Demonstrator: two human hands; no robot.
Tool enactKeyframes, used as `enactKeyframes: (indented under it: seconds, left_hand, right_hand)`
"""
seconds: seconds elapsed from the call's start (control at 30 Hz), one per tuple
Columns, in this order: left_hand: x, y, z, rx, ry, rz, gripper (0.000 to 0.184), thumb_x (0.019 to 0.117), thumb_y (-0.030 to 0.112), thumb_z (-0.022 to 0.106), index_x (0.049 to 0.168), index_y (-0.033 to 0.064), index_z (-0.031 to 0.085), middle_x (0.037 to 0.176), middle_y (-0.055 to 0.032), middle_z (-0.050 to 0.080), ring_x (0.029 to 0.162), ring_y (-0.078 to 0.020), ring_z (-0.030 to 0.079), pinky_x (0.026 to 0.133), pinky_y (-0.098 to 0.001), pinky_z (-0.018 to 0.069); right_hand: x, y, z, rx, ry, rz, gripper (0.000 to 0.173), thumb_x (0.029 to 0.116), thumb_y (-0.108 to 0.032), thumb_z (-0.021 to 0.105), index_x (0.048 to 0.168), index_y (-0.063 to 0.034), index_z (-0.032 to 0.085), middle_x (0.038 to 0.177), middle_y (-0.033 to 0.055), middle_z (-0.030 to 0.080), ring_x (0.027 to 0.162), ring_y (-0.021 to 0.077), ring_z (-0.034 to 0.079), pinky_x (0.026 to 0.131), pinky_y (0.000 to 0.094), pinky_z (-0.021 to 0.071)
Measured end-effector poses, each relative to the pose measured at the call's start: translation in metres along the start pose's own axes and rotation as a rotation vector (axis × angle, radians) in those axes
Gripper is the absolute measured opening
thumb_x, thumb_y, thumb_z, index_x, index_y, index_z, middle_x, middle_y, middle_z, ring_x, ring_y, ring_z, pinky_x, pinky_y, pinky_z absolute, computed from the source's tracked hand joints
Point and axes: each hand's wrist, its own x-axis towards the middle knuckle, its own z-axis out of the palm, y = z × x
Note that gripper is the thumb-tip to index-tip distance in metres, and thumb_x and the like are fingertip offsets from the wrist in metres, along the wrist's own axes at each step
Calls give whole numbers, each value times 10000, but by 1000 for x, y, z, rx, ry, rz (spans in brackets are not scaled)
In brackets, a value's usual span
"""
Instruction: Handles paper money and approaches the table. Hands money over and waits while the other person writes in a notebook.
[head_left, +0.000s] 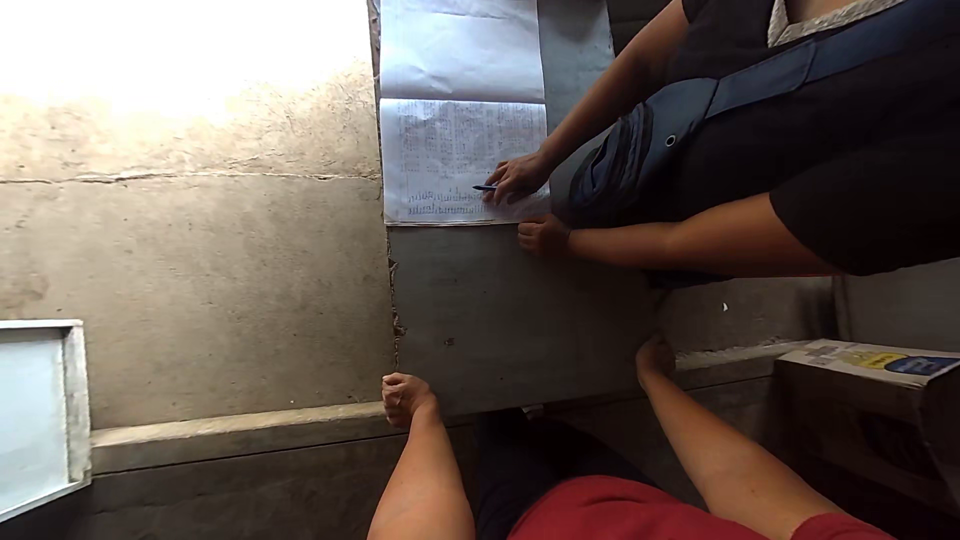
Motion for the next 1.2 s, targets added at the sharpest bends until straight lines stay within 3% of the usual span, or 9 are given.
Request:
enactKeyframes:
  seconds: [0.6, 0.83, 1.2]
  left_hand:
    - [1, 0, 2, 3, 13, -8, 568, 1098, 313, 210, 1257, 35, 679, 1218, -182, 720, 1173, -347, 680, 944, -589, 493]
    - [0, 1, 1, 2, 3, -11, 562, 1097, 319, 216, 1271, 43, 673, 1230, -180, 714, 1186, -345, 673, 953, -588, 487]
    - [-3, 3, -5, -7, -25, -2, 559, 1105, 312, 214, 1314, 29, 648, 1256, -201, 699, 1206, -360, 660, 971, -592, 482]
  right_hand:
    - [4, 3, 4, 51, 36, 14, 711, 1110, -467, 120, 1418, 1, 557, 1468, 214, 550, 1400, 346, 501, 1122, 540, 404]
    - [2, 2, 2, -73, 30, -38, 683, 1121, -414, 104, 1434, 10, 538, 1443, 213, 575, 1376, 341, 532, 1111, 521, 424]
    - [2, -1, 2, 64, 29, 20, 699, 1114, -465, 142, 1418, 10, 556, 1460, 216, 559, 1400, 339, 503, 1132, 519, 401]
